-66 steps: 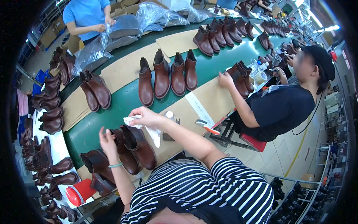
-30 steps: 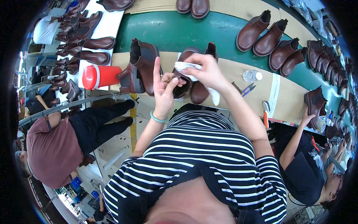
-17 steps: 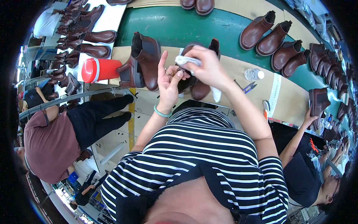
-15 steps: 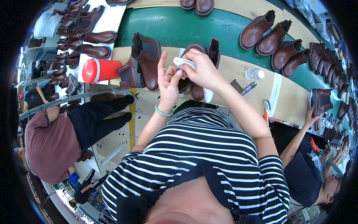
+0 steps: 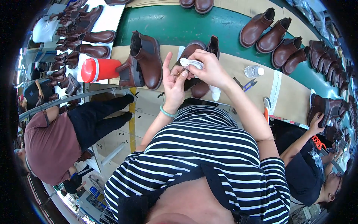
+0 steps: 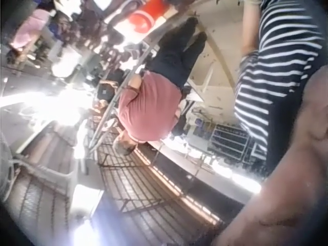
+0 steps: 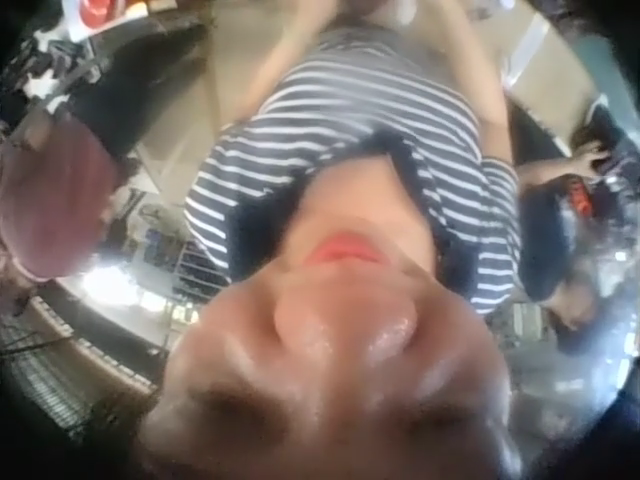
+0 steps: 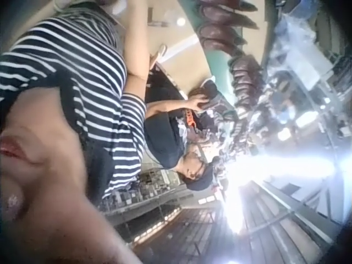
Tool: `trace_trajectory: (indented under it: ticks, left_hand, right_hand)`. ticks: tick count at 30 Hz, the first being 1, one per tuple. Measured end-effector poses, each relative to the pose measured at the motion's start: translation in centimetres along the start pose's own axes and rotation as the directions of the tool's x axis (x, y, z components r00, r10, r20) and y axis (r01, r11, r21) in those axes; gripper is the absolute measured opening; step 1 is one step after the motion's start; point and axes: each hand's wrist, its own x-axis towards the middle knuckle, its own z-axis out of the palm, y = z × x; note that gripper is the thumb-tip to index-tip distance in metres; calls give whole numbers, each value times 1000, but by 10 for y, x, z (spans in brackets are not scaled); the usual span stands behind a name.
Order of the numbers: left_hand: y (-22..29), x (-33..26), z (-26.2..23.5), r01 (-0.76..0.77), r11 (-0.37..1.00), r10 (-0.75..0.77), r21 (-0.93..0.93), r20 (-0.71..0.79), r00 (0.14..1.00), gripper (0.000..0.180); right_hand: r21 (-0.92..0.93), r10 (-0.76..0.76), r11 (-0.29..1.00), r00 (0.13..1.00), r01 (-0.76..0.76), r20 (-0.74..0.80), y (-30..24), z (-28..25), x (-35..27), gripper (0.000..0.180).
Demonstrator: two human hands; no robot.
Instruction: The recorder is cleaning and inspecting leather boots at a manufacturing finishing station.
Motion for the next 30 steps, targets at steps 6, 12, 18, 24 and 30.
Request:
trace_trajectory:
  ticks: [6,12,18,24,30]
  left_hand:
    - [4,8,-2,-26,1000,26,4,12,1000,67]
    - [5,3,-10,-58,998,57,-20,-39,998,69]
    - [4,7,-14,-90,994,90,-62,8,996,67]
    - [9,9,-14,-134,991,132,-23,-73,989,67]
    - [11,26,-28,-135,991,134,-25,-52,990,67]
  right_hand:
    - [91,21,996,1000,-23,17,3,2,8,19]
    - [131,93,985,986,-111,137,11,-8,-1,17]
    - [189,73,979,997,-71,-3,-8,14,15,18]
    - [73,61,995,998,-61,10,6,-4,-7,19]
    - [538,356,801,932,-264,-73,8,-40,-33,15]
